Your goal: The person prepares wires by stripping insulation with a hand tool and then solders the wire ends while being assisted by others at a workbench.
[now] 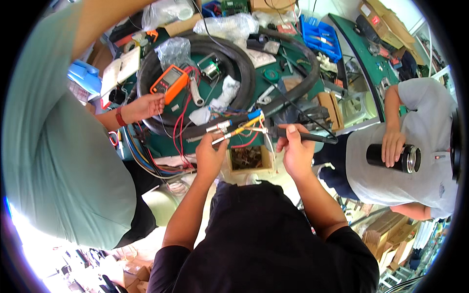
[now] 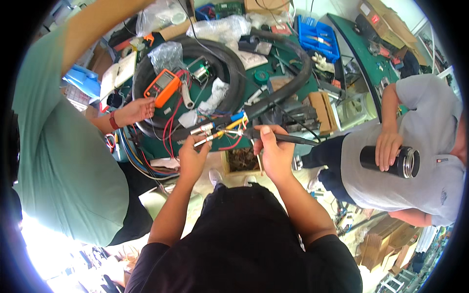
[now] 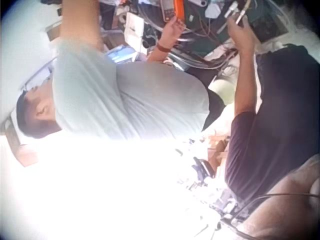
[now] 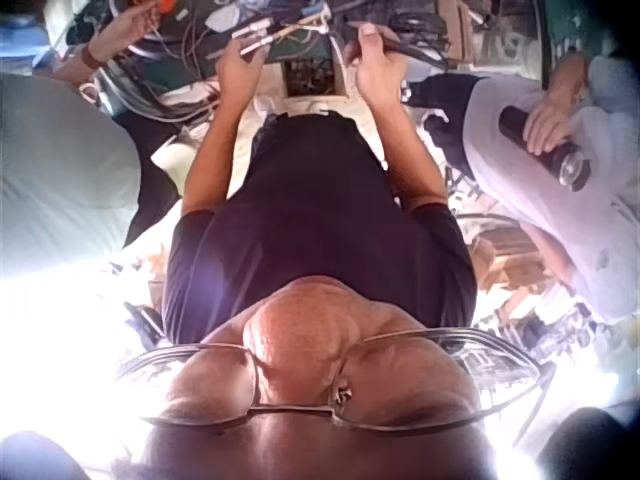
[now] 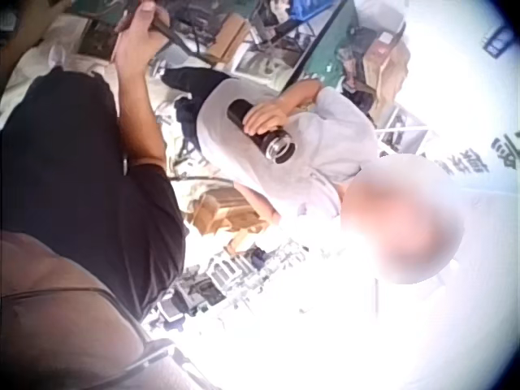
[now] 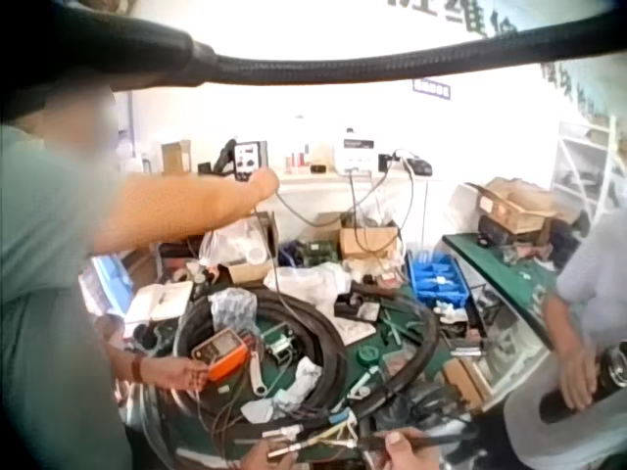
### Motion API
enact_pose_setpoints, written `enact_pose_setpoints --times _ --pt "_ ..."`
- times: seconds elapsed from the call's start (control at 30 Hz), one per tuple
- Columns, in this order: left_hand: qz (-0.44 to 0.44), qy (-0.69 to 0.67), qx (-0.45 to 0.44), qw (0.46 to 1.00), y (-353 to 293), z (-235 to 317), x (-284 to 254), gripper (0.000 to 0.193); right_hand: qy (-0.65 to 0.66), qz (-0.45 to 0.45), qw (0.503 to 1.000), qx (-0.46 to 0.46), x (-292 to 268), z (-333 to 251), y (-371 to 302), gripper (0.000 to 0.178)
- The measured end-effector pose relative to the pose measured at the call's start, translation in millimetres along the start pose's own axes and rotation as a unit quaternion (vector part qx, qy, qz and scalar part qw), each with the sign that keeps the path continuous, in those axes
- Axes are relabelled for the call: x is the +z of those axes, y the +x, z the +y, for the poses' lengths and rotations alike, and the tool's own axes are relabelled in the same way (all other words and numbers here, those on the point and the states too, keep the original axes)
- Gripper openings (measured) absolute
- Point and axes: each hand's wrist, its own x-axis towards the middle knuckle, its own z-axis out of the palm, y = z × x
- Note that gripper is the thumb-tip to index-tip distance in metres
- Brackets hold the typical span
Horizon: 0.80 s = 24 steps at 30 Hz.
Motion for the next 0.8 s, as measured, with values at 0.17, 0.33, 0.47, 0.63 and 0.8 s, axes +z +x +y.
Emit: enact_pose_setpoints --times 0.17,0.33,0.47,0.63,0.8 --pt "0.015 0.044 0.043 0.998 -2 4 -3 0.026 0.014 0.02 1.0 -0.02 4 -25 10 0.031" --pt "-0.009 0.008 0.027 1.0 -2 10 -1 0.025 0.059 0.004 0.998 -0.011 5 -47 14 0.028" --pt "0.005 -0.004 0.063 0.998 0 6 1 0.026 0.066 -0.004 0.998 -0.009 7 -50 19 0.029" --pt "0.005 -0.017 0.09 0.996 -4 7 -1 0.029 0.076 -0.008 0.997 -0.006 4 -54 24 0.027" --pt "0.006 0.027 0.052 0.998 -14 2 -12 0.033 0.108 0.014 0.994 0.025 13 -69 37 0.025"
